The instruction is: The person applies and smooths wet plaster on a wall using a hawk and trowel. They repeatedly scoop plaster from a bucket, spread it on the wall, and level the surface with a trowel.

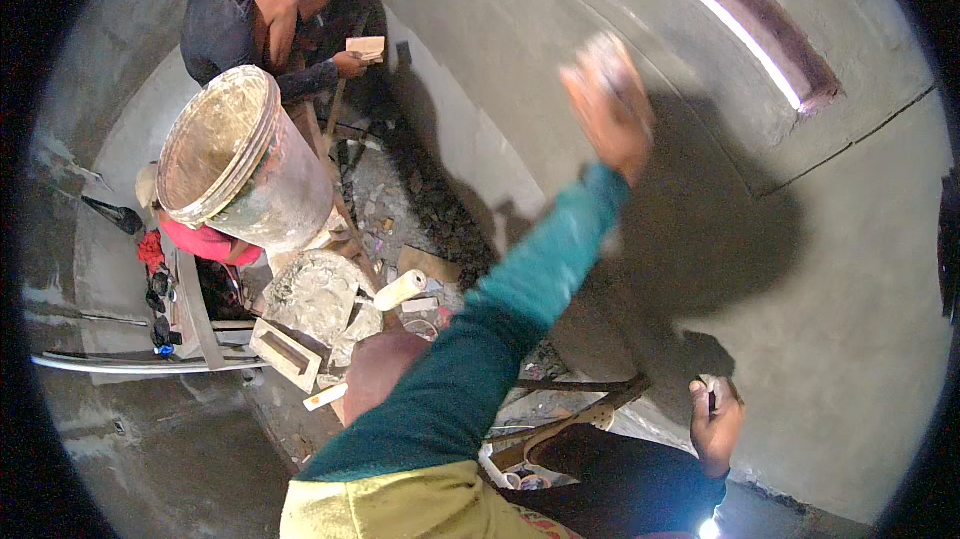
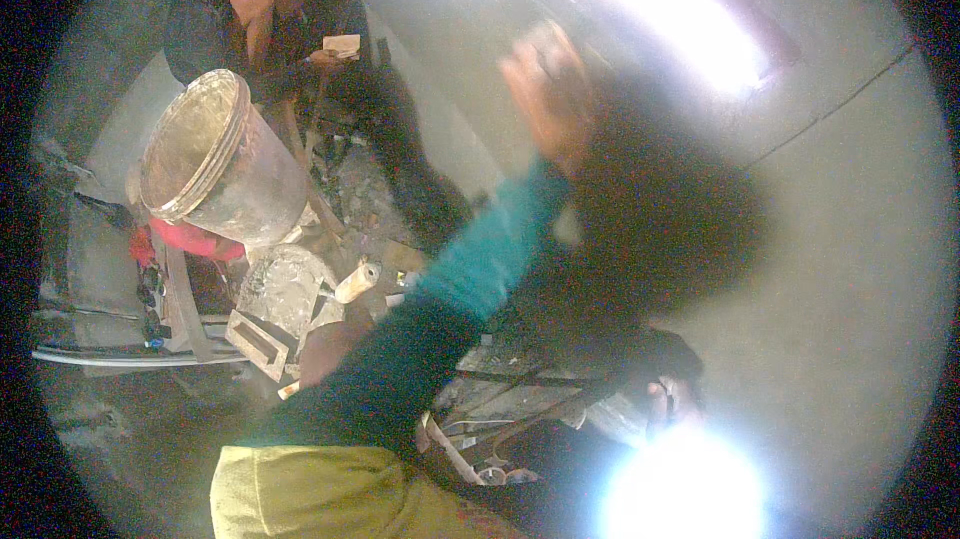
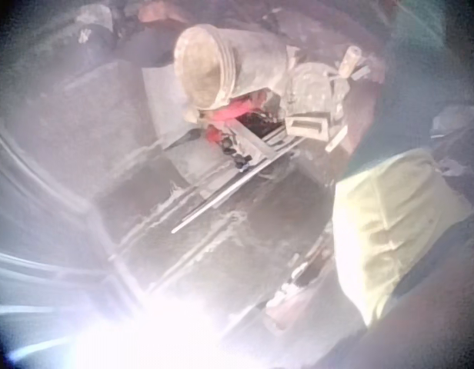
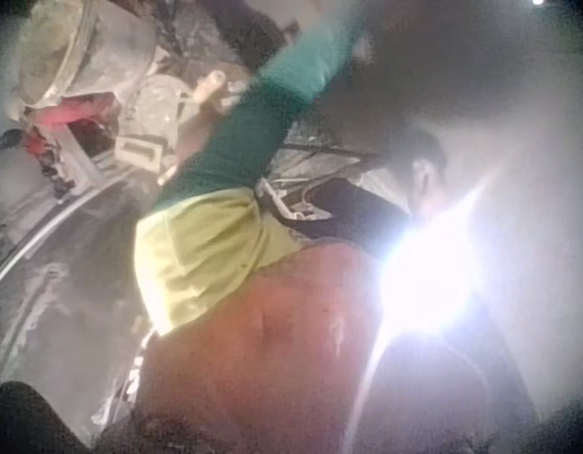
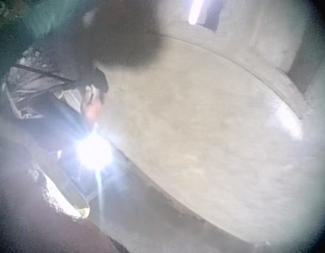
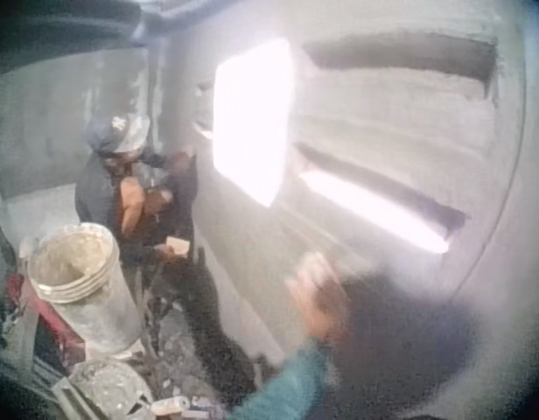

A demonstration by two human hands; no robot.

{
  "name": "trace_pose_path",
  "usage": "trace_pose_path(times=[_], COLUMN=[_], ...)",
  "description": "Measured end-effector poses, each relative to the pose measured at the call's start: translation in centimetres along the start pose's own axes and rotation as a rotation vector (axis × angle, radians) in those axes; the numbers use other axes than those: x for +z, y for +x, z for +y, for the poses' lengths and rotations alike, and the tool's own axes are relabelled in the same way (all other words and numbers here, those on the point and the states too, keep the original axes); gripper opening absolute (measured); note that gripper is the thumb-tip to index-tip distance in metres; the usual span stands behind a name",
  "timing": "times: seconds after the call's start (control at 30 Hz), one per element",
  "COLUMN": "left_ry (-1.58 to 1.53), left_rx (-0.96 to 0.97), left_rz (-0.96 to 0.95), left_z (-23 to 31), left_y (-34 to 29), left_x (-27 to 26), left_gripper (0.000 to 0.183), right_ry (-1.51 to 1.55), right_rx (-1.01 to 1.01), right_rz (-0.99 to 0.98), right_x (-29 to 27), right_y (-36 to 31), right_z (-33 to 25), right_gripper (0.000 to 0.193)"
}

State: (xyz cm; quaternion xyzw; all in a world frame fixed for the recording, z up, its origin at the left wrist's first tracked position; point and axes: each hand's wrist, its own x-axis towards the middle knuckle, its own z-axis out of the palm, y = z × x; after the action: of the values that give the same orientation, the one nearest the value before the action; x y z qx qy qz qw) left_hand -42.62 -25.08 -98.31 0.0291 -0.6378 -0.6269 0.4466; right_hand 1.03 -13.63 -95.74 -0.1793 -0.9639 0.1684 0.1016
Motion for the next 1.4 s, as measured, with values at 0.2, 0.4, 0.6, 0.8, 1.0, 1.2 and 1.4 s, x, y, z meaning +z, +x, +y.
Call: trace_pose_path(times=[0.2, 0.4, 0.6, 0.8, 1.0, 1.2, 1.4], left_ry=[-0.157, -0.022, 0.057, 0.252, 0.148, -0.775, -0.02], left_rx=[-0.241, 0.025, -0.412, -0.001, -0.285, -0.4, -0.293], left_rz=[0.071, -0.184, -0.19, -0.139, -0.149, -0.014, -0.004], left_z=[-4.3, 0.3, -1.8, -3.6, -2.9, -4.1, -4.6], left_y=[18.4, -3.8, 9.2, 1.7, 8.2, 3.3, 10.2], left_x=[1.6, -1.8, 0.1, -0.3, 0.1, 0.1, 0.2], left_gripper=[0.026, 0.057, 0.047, 0.05, 0.046, 0.031, 0.029], right_ry=[0.059, 0.009, 0.043, -0.017, -0.004, 0.039, -0.04], right_rx=[0.003, 0.084, 0.081, -0.03, -0.036, -0.029, -0.04], right_rz=[-0.169, -0.223, -0.21, -0.296, -0.226, -0.318, -0.349], right_x=[-1.6, -0.6, -0.5, 0.3, 0.3, 0.3, -0.2], right_y=[-0.2, 1.9, 1.4, 2.8, 2.5, 2.4, 0.8], right_z=[-1.9, -4.2, -3.7, -4.8, -5.1, -5.0, -3.6], right_gripper=[0.027, 0.026, 0.026, 0.026, 0.022, 0.018, 0.02])
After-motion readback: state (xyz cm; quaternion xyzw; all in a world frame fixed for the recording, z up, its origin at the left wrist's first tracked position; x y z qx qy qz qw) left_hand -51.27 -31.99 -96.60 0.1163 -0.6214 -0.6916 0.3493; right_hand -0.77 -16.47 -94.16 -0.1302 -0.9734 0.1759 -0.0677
